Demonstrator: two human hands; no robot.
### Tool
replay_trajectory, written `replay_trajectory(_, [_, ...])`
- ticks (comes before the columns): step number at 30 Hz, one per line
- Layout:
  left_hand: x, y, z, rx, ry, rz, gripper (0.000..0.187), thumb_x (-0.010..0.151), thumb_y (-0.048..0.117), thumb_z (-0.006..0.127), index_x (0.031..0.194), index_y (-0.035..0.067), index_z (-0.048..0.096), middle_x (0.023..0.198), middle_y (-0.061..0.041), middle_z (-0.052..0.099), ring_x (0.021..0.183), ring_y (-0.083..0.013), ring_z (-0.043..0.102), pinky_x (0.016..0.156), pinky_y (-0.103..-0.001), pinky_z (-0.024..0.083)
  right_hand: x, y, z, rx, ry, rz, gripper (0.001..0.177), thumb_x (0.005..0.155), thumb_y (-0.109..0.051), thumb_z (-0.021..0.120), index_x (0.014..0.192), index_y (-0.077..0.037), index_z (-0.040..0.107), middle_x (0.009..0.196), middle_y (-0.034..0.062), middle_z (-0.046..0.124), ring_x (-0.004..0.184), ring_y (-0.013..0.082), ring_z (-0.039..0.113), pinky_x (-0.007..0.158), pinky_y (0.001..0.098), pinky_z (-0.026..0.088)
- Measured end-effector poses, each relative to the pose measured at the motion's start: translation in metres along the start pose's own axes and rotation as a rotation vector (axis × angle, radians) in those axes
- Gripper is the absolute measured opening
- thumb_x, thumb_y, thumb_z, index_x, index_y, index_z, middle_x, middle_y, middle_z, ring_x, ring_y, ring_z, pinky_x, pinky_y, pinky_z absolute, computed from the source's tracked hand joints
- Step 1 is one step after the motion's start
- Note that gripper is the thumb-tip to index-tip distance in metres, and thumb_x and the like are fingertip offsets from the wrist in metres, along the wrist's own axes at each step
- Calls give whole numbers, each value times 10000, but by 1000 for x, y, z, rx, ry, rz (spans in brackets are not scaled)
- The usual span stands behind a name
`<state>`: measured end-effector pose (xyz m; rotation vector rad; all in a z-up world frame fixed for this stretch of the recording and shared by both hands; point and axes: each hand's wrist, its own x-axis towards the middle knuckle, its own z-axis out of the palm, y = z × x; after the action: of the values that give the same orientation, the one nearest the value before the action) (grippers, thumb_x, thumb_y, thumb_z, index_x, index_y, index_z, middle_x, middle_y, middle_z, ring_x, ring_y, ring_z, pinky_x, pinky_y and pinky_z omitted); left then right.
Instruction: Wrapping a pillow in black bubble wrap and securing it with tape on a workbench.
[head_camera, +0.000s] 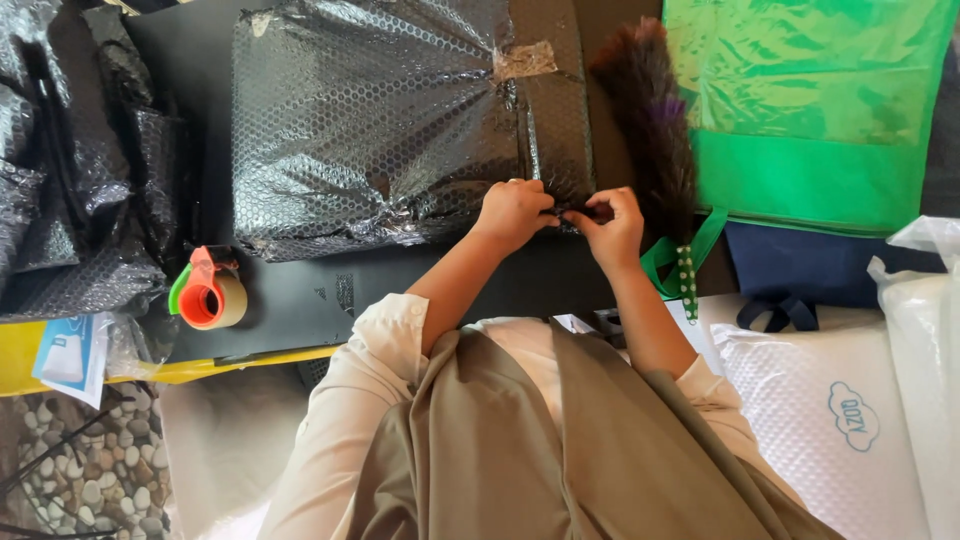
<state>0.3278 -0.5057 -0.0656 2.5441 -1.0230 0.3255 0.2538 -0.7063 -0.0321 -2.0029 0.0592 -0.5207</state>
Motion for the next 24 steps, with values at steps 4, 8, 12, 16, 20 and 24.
replay_trajectory(4, [12,16,-52,-57,-67,-119,253,778,439,826,882,267,674,781,58,603,710,-220,679,626,-372,547,9,7,2,130,-99,358,639,718,-265,1003,1093,-114,508,985,38,446,890,191,531,731,340,535])
replay_trajectory(8, [-4,20,-135,-559,51,-210,301,877,224,822,1122,183,652,997,-49,682,883,-303,746,769,-427,602,14,20,12,364,-173,492,680,703,-204,997,1118,-163,460,961,-34,425,883,106,464,772,239,414])
replay_trajectory(12, [-87,-40,-199,-493,284,-269,100,936,175,813,1024,166,767,990,-38,724,1014,-285,713,901,-364,545,10,24,25,526,-163,499,576,803,-62,890,1139,-207,445,1016,-51,468,980,101,483,850,229,400])
replay_trajectory(16, [-228,-90,-255,-398,421,-542,94,981,63,792,1040,113,737,996,-84,723,1008,-296,711,924,-399,545,5,40,33,480,-132,500,582,803,-13,845,1155,-196,419,1093,-10,464,1030,157,458,896,297,379])
replay_trajectory(20, [-387,-117,-260,-372,782,-1039,96,1045,98,775,1062,85,681,1021,-55,691,956,-156,695,865,-312,566,7,46,36,407,-69,523,609,756,17,833,1181,-187,449,1089,36,499,1023,209,502,910,350,411])
replay_trajectory(24, [-467,-92,-276,-206,958,-1338,77,978,157,764,975,142,689,918,16,715,841,-69,653,806,-213,532,22,76,38,520,-11,673,613,626,-16,758,1136,-207,476,1116,36,672,995,182,665,889,319,578])
